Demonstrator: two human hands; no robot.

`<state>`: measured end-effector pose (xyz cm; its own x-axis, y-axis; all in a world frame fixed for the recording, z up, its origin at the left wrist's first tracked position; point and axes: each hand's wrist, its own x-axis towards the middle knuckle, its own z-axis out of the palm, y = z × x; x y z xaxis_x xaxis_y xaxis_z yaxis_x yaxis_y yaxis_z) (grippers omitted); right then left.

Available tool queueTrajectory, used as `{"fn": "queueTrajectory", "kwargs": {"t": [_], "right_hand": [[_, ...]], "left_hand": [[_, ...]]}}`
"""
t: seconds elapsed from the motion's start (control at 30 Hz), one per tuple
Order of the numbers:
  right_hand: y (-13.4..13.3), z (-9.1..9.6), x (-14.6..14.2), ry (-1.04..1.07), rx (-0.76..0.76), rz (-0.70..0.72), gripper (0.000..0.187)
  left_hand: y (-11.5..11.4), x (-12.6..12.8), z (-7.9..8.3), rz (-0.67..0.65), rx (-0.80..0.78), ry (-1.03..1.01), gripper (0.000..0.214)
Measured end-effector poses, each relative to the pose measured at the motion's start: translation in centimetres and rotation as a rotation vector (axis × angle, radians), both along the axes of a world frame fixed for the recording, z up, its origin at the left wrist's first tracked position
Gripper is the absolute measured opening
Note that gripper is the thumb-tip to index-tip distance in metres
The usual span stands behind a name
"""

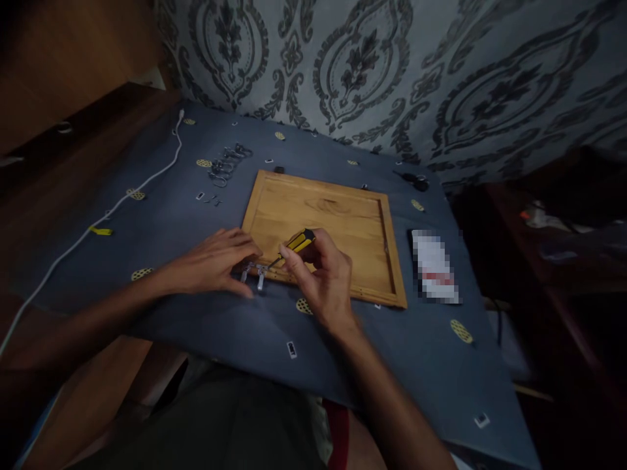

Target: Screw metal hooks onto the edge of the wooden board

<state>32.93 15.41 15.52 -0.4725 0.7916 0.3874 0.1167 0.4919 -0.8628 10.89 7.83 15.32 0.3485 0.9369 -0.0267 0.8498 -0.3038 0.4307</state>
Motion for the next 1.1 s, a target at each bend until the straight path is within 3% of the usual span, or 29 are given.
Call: {"fn": "queueTrajectory", "kwargs": {"t": [0.1,0.27,0.57,1.1], "right_hand": [[0.0,-0.2,0.3,0.016,-0.008,0.002,0.022],[-0.1,-0.3,0.4,0.013,0.000,-0.014,0.022],[-0.1,-0.1,0.5,-0.019,-0.006,-0.036,0.034],[0.1,-0.5,0.5,-0.018,0.028,-0.036,0.028]], "left_hand": [[-0.8,-0.8,0.0,-0.002,-0.003,0.012,0.052],[-1.6,-1.6,-1.2,0.033,0.008,-0.062,0.048],[-1.4,-1.6,-1.6,0.033,0.035,-0.118,0.042],[-1.2,-1.8,-2.3,0.044,0.058,-0.132,0.044]]}}
